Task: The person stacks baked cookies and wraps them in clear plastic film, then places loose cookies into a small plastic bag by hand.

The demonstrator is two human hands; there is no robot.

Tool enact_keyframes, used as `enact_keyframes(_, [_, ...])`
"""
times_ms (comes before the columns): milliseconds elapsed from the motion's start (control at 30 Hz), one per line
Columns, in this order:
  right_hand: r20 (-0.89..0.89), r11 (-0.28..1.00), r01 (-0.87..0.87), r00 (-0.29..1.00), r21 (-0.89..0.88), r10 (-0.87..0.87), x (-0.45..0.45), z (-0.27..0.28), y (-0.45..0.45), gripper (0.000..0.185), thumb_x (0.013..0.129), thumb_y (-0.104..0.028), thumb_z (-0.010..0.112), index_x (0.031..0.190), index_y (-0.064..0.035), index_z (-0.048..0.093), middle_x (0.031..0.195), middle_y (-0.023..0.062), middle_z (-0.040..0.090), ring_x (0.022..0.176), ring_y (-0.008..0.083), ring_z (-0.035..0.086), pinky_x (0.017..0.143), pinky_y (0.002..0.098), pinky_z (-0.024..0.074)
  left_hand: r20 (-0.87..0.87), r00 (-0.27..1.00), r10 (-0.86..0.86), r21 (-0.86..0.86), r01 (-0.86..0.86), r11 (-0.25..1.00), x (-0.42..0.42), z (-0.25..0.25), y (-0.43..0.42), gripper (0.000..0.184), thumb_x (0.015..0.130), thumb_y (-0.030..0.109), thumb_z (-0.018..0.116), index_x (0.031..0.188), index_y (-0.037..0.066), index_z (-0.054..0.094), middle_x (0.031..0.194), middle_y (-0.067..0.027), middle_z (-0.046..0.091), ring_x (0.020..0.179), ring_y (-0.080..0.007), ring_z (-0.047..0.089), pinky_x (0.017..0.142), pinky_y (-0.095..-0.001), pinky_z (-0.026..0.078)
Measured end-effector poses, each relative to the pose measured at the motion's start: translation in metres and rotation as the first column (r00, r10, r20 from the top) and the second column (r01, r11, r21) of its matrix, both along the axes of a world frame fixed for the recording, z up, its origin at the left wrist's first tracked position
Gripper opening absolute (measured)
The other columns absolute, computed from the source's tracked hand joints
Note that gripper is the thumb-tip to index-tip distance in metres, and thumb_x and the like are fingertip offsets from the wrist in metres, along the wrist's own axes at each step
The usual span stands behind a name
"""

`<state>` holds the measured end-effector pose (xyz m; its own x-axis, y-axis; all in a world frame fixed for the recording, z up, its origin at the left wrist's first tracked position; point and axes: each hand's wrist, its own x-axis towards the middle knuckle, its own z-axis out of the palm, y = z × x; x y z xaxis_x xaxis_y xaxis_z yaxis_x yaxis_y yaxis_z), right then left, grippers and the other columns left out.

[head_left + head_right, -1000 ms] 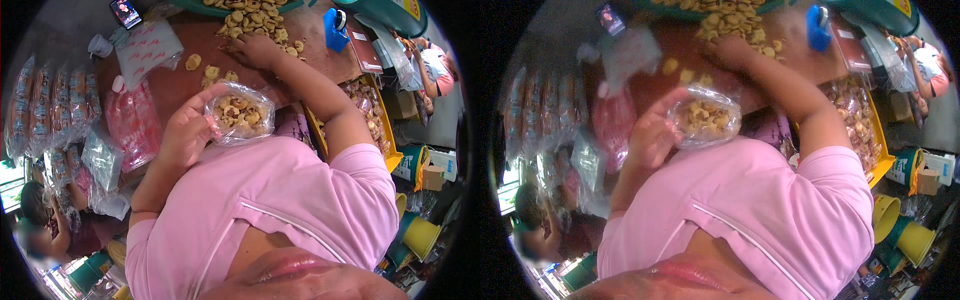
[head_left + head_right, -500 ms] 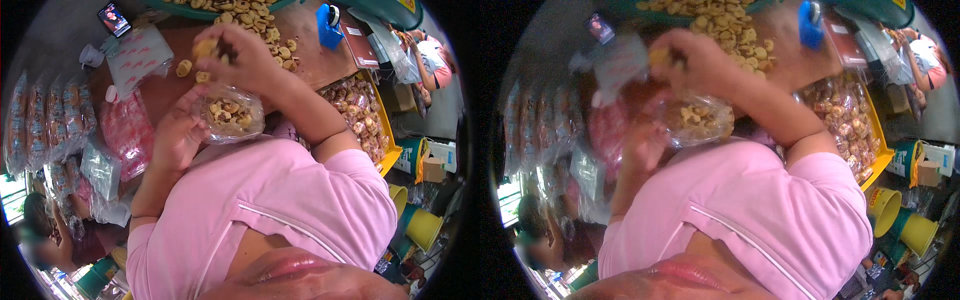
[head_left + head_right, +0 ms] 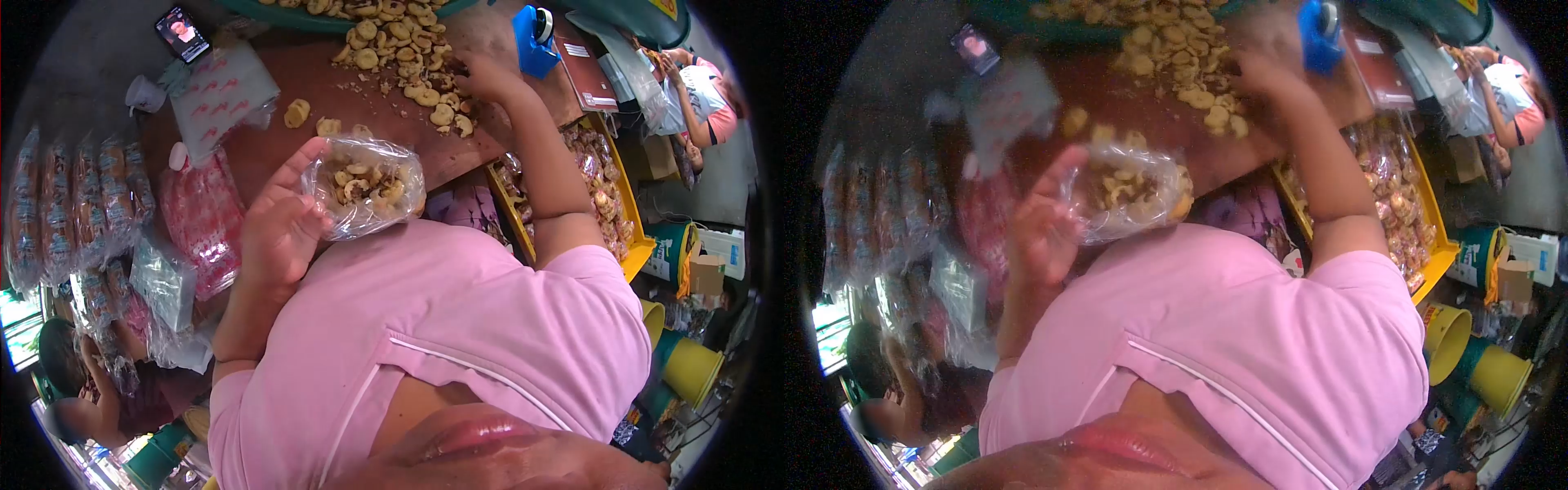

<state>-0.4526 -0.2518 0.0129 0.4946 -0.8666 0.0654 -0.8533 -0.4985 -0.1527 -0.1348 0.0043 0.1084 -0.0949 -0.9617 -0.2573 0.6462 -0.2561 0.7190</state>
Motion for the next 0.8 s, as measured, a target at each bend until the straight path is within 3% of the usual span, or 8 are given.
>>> enact_keyframes(100, [-0.078, 0.984, 0.003, 0.997, 0.176, 0.010, -0.006, 0.004, -0.009, 0.055, 0.086, -0.034, 0.072, 0.136, -0.0116, 0.059, 0.117, 0.0152, 0.070, 0.108, 0.0320, 0.066, 0.091, 0.0417, 0.0525, -0.031, 1.000, 0.002, -0.001, -0.002, 1.000, -0.004, 0.000, 0.003, 0.065, 0.084, -0.002, 0.052, 0.147, -0.007, 0.038, 0.145, -0.0137, 0.049, 0.080, -0.0107, 0.063, 0.074, -0.0282, 0.055])
enact_keyframes(200, [-0.027, 0.944, 0.008, 1.000, 0.331, 0.001, -0.003, 0.003, -0.024, 0.052, 0.085, -0.032, 0.075, 0.130, -0.0101, 0.061, 0.114, 0.0140, 0.071, 0.104, 0.0299, 0.067, 0.088, 0.0404, 0.0526, -0.028, 0.999, -0.029, 0.004, 0.029, 1.000, -0.008, -0.001, -0.001, 0.065, 0.084, -0.001, 0.052, 0.147, -0.007, 0.038, 0.142, -0.0142, 0.051, 0.080, -0.0110, 0.063, 0.074, -0.0279, 0.055])
enact_keyframes(300, [0.113, 0.938, -0.017, 0.993, 0.347, -0.024, -0.001, -0.003, -0.028, 0.044, 0.082, -0.026, 0.081, 0.118, -0.0075, 0.063, 0.108, 0.0128, 0.071, 0.101, 0.0266, 0.067, 0.087, 0.0394, 0.0524, -0.009, 0.999, -0.052, -0.012, 0.052, 0.999, -0.007, -0.001, -0.002, 0.067, 0.083, 0.002, 0.054, 0.148, -0.006, 0.038, 0.141, -0.0141, 0.053, 0.090, -0.0121, 0.064, 0.076, -0.0268, 0.055])
enact_keyframes(367, [0.172, 0.936, -0.045, 0.985, 0.350, -0.017, 0.002, 0.003, -0.024, 0.041, 0.080, -0.020, 0.082, 0.113, -0.0065, 0.062, 0.105, 0.0126, 0.071, 0.100, 0.0263, 0.067, 0.087, 0.0385, 0.0525, 0.033, 0.996, -0.087, -0.026, 0.088, 0.996, -0.004, -0.002, -0.003, 0.071, 0.081, 0.007, 0.057, 0.149, -0.004, 0.039, 0.144, -0.0139, 0.053, 0.106, -0.0135, 0.064, 0.079, -0.0251, 0.055])
enact_keyframes(600, [0.253, 0.952, -0.131, 0.966, 0.276, 0.059, 0.004, 0.007, -0.022, 0.041, 0.081, -0.017, 0.080, 0.117, -0.0057, 0.064, 0.106, 0.0140, 0.072, 0.098, 0.0280, 0.068, 0.086, 0.0395, 0.0536, 0.048, 0.998, -0.046, -0.004, 0.046, 0.999, -0.009, 0.000, -0.005, 0.069, 0.083, 0.006, 0.055, 0.149, -0.004, 0.039, 0.143, -0.0145, 0.053, 0.099, -0.0122, 0.065, 0.076, -0.0240, 0.055])
enact_keyframes(700, [0.532, 0.947, -0.105, 0.843, 0.303, -0.077, 0.031, 0.047, 0.010, 0.030, 0.086, -0.009, 0.077, 0.112, -0.0051, 0.062, 0.106, 0.0066, 0.071, 0.098, 0.0149, 0.067, 0.085, 0.0311, 0.0542, 0.023, 0.999, -0.036, -0.011, 0.036, 0.999, -0.010, -0.001, -0.008, 0.067, 0.085, 0.005, 0.054, 0.150, -0.004, 0.037, 0.143, -0.0140, 0.052, 0.094, -0.0109, 0.064, 0.077, -0.0249, 0.055])
enact_keyframes(800, [0.702, 0.870, -0.438, 0.693, 0.227, 0.166, 0.058, 0.082, 0.048, 0.030, 0.088, -0.008, 0.076, 0.115, -0.0027, 0.064, 0.105, 0.0037, 0.070, 0.096, 0.0097, 0.065, 0.083, 0.0275, 0.0536, -0.036, 0.999, -0.027, 0.005, 0.028, 1.000, -0.013, 0.000, -0.011, 0.065, 0.088, 0.001, 0.051, 0.150, -0.004, 0.034, 0.141, -0.0116, 0.052, 0.085, -0.0083, 0.062, 0.077, -0.0276, 0.055])
